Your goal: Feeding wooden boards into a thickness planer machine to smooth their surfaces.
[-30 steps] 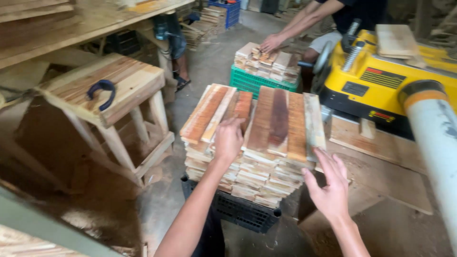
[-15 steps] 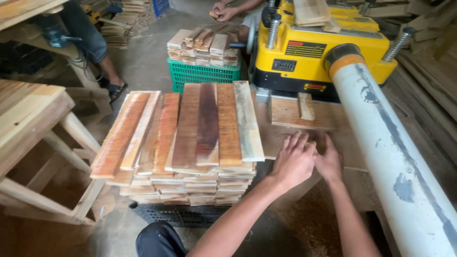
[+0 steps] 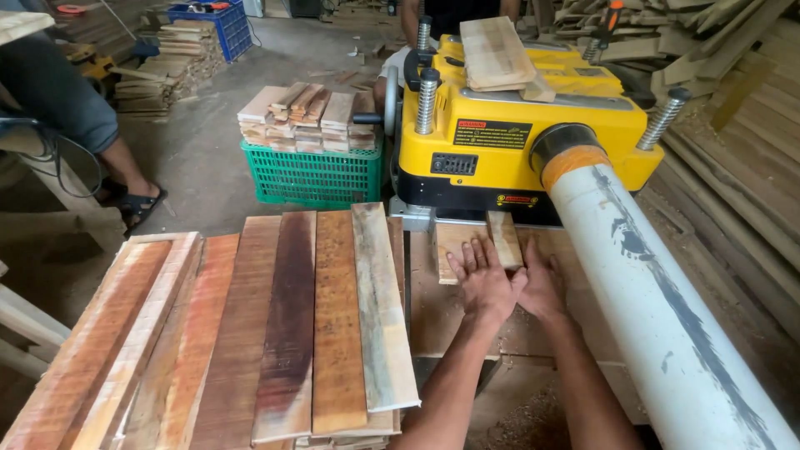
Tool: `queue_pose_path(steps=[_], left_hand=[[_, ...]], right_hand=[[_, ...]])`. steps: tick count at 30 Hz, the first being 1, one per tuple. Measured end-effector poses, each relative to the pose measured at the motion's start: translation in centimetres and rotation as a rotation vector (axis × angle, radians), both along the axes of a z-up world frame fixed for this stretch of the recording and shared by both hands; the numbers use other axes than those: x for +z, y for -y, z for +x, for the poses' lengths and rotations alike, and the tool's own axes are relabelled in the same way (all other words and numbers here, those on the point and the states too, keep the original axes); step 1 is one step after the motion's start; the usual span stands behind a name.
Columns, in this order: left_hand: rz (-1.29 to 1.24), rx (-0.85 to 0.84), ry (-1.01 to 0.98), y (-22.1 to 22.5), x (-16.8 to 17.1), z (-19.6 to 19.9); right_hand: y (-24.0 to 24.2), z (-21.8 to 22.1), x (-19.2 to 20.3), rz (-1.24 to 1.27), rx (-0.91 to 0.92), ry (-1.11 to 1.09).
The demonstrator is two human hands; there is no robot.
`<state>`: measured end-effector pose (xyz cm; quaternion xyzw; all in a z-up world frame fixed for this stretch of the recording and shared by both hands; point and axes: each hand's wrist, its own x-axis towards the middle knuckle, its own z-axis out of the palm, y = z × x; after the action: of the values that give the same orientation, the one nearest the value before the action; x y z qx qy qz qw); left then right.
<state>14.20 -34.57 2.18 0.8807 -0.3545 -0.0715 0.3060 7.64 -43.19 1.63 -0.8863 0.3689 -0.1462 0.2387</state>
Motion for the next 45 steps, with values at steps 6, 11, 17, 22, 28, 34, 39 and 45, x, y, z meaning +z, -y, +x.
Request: queue_pose_path(steps=[6,11,17,22,28,34,39,45], left_hand=[[0.021,-0.048,0.004,0.5,0.1,1.2],[-0.045,-0.026,0.037,0.2,-0.8,1.1],[-0.117,-0.021,0.085,-0.9,-2.8,0.0],[-0.146,-0.018,0.094,-1.9,-3.7,-0.9],[-0.152,-0.041,0.02,-5.3,-3.1,-3.6],[-0.061,-0.072,-0.007,-8.6,-3.1,-6.3],[-0.089,-0.136,-0.079,-11.1,-5.1,-8.5],[-0.417,-0.146,-0.291,-15.1,-3.6,-12.2]], right_hand=[[1.8,1.4,-0.2,-0.135,0.237,-0.046],[1.8,1.2,-1.6,-0.173,0.239,0.009],[0.2,0.3,-2.8,-0.191,0.198,0.038],[-0.7,-0.4,-4.5,-0.207,0.164,0.073],[-2.5,-2.5,-6.5,-0.242,0.239,0.221],[-6.7,-5.4,-6.5,0.041,0.225,0.411],[-10.3,-8.9,-7.2,0.126,0.17,0.409],[-15.5,-11.9,-6.3,0.063,0.177,0.605]])
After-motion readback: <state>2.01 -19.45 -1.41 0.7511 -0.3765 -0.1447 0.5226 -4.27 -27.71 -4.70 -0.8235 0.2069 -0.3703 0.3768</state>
